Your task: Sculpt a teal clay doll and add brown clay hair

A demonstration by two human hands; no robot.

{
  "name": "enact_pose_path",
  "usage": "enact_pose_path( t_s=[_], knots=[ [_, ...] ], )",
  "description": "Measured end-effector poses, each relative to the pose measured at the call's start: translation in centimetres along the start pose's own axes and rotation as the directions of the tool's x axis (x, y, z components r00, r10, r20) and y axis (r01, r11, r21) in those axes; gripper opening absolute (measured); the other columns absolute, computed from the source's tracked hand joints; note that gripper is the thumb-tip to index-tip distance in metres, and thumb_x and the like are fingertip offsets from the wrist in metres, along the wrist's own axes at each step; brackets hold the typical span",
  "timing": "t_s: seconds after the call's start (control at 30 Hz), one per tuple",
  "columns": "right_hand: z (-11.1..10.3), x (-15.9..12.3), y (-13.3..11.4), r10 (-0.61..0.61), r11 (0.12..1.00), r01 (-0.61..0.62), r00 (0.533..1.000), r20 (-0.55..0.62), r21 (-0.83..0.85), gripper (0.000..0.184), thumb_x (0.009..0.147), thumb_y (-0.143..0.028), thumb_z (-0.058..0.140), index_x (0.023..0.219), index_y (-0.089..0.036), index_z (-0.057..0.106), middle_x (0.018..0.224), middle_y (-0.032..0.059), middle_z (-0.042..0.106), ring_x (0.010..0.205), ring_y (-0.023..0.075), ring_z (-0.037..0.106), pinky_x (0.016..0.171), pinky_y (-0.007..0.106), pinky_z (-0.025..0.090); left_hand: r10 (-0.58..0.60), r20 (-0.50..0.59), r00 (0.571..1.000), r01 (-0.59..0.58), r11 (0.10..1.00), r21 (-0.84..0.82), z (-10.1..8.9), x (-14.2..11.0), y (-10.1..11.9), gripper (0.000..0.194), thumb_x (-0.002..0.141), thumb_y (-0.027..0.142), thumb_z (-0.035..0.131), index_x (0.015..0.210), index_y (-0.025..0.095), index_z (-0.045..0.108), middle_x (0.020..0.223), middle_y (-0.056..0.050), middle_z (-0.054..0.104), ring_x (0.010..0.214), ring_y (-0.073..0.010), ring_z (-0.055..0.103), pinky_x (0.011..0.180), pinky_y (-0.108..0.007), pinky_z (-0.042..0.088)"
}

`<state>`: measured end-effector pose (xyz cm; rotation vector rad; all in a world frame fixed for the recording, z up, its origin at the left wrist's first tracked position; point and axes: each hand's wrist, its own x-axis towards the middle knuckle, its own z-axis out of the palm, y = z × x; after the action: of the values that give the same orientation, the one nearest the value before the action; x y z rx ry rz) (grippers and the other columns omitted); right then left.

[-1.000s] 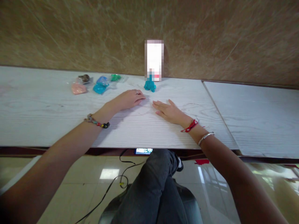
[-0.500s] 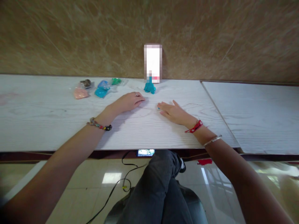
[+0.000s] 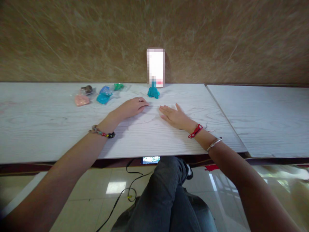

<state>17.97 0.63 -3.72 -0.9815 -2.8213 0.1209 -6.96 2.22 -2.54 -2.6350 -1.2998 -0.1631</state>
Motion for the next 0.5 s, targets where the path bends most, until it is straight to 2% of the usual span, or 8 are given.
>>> enact_pose_path(
  t_s=[0.2,0.33,0.5],
  knots=[
    [0.03,0.15,0.02,-0.088,0.996,0.086,0.995,0.054,0.030,0.049,0.091,-0.040,0.018,0.137,-0.025,0.022,0.141,0.0056,0.029,0.130,0.0210,0.027,0.103,0.056,0.015,-0.007,-0.015,1.000,0.006,1.000,-0.013,0.31,-0.06,-0.41,0.033,0.086,0.022,0.034,0.108,0.015,0.057,0.103,-0.008,0.057,0.090,-0.0148,0.054,0.076,-0.025,0.041],
    [-0.02,0.13,0.06,0.038,0.999,-0.038,0.999,0.003,-0.012,0.050,0.091,-0.039,0.017,0.137,-0.022,0.022,0.140,0.0086,0.030,0.129,0.0224,0.029,0.102,0.058,0.016,-0.017,-0.017,1.000,0.016,1.000,-0.027,0.44,-0.13,-0.63,0.033,0.085,0.022,0.034,0.109,0.015,0.056,0.104,-0.008,0.056,0.090,-0.0152,0.054,0.075,-0.025,0.042],
    [-0.19,-0.29,0.42,-0.105,0.994,0.103,0.992,0.068,0.031,0.049,0.091,-0.039,0.017,0.138,-0.027,0.018,0.142,0.0042,0.026,0.131,0.0198,0.025,0.104,0.056,0.014,-0.017,-0.020,1.000,0.017,1.000,-0.011,0.52,-0.15,-0.77,0.033,0.085,0.021,0.034,0.106,0.014,0.058,0.102,-0.009,0.057,0.088,-0.0159,0.054,0.074,-0.025,0.042]
  ],
)
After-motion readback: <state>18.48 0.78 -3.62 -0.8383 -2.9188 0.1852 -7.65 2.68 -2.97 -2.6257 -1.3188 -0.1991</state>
